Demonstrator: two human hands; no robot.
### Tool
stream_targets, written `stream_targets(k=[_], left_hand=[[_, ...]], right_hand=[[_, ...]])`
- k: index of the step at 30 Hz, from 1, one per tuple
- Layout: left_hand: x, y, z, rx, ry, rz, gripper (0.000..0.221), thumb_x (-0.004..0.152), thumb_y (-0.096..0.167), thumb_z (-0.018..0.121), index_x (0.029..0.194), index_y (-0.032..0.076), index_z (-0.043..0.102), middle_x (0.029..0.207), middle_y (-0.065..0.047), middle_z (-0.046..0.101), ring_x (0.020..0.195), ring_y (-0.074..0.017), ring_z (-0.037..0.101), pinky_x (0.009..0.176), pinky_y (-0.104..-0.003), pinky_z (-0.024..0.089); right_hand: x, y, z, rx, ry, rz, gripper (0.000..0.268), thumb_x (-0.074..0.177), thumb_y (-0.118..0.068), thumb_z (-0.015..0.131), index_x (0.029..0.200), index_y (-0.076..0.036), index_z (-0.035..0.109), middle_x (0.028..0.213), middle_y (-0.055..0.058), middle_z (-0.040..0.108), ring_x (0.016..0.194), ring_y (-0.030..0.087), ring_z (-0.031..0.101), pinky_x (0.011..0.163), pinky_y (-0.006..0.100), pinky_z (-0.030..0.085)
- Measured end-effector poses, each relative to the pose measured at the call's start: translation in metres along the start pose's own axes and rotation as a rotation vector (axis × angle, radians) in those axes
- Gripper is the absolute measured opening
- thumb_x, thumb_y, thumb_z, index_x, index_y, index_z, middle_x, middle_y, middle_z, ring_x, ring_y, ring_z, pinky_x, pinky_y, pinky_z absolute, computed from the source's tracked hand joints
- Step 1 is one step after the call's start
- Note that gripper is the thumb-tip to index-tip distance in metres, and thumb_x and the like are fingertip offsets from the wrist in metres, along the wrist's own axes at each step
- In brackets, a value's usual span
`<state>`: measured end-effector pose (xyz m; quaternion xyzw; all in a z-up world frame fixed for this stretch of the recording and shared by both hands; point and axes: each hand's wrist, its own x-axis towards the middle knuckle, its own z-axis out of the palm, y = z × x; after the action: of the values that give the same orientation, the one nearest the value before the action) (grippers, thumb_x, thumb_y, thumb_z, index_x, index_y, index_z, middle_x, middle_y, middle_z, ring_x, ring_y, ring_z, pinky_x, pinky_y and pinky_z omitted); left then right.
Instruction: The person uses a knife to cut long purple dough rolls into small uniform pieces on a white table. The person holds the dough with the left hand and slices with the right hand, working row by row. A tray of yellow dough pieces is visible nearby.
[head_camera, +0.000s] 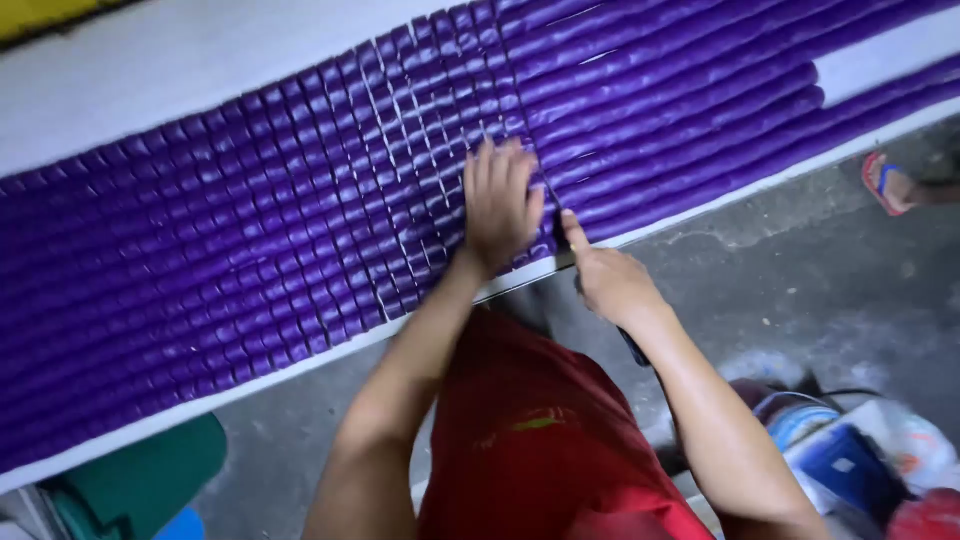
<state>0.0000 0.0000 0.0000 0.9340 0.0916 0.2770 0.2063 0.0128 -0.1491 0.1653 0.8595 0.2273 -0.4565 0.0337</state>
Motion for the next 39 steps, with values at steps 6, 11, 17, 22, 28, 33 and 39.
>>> stream_targets(k=[6, 11, 17, 22, 28, 33, 39], left_hand=[[-0.057, 0.036, -0.003, -0.04, -0.21, 0.015, 0.04, 0.081, 0.033, 0.067, 0.118, 0.017, 0.062, 0.133, -0.009, 0.058, 0.141, -0.0395, 0.044, 0.115, -0.061, 0.031], [-0.054, 0.037, -0.006, -0.007, -0.337, -0.039, 0.04, 0.081, 0.026, 0.072, 0.118, 0.018, 0.059, 0.137, -0.008, 0.053, 0.143, -0.0372, 0.039, 0.118, -0.06, 0.03], [-0.058, 0.043, -0.006, 0.002, -0.298, -0.045, 0.037, 0.082, 0.026, 0.071, 0.116, 0.016, 0.059, 0.136, -0.008, 0.053, 0.143, -0.0363, 0.039, 0.119, -0.06, 0.029], [-0.044, 0.041, -0.011, -0.029, -0.307, -0.011, 0.038, 0.088, 0.029, 0.061, 0.122, 0.013, 0.058, 0.137, -0.012, 0.054, 0.144, -0.0416, 0.04, 0.117, -0.065, 0.029], [-0.053, 0.034, -0.002, 0.012, -0.134, 0.076, 0.04, 0.082, 0.03, 0.063, 0.118, 0.012, 0.061, 0.124, -0.013, 0.056, 0.132, -0.0431, 0.051, 0.105, -0.062, 0.041], [-0.042, 0.028, -0.009, -0.201, -0.059, 0.05, 0.039, 0.085, 0.027, 0.068, 0.122, 0.013, 0.063, 0.13, -0.014, 0.058, 0.131, -0.0465, 0.051, 0.102, -0.062, 0.041], [0.055, -0.036, -0.014, -0.309, -0.024, 0.027, 0.024, 0.086, 0.029, 0.065, 0.105, 0.013, 0.065, 0.103, -0.011, 0.06, 0.099, -0.038, 0.062, 0.081, -0.05, 0.048]], right_hand=[[-0.002, 0.027, 0.023, -0.003, 0.054, -0.039, 0.065, 0.097, -0.014, 0.054, 0.157, -0.013, 0.03, 0.123, 0.027, 0.069, 0.117, 0.044, 0.068, 0.092, 0.056, 0.058], [-0.082, 0.059, 0.037, 0.078, -0.031, -0.041, 0.062, 0.096, -0.015, 0.056, 0.154, -0.017, 0.038, 0.127, 0.022, 0.069, 0.118, 0.042, 0.067, 0.096, 0.055, 0.058], [-0.087, 0.094, 0.025, 0.214, 0.412, -0.185, 0.056, 0.096, -0.02, 0.051, 0.149, -0.015, 0.036, 0.092, 0.035, 0.072, 0.094, 0.054, 0.069, 0.08, 0.064, 0.055], [-0.009, 0.069, -0.019, 0.292, 0.578, -0.234, 0.077, 0.097, -0.01, 0.047, 0.165, -0.013, 0.011, 0.09, 0.041, 0.069, 0.096, 0.057, 0.068, 0.083, 0.066, 0.053], [0.105, 0.022, -0.062, 0.182, 0.54, -0.208, 0.083, 0.098, -0.013, 0.053, 0.165, -0.022, 0.005, 0.094, 0.038, 0.07, 0.098, 0.057, 0.068, 0.087, 0.064, 0.052], [0.174, -0.005, -0.104, 0.192, 0.548, -0.181, 0.085, 0.097, -0.015, 0.056, 0.163, -0.028, 0.004, 0.104, 0.032, 0.071, 0.103, 0.053, 0.069, 0.092, 0.062, 0.052], [0.196, -0.012, -0.12, 0.168, 0.469, -0.146, 0.087, 0.097, -0.015, 0.055, 0.165, -0.026, 0.002, 0.107, 0.036, 0.069, 0.107, 0.054, 0.067, 0.095, 0.062, 0.051]])
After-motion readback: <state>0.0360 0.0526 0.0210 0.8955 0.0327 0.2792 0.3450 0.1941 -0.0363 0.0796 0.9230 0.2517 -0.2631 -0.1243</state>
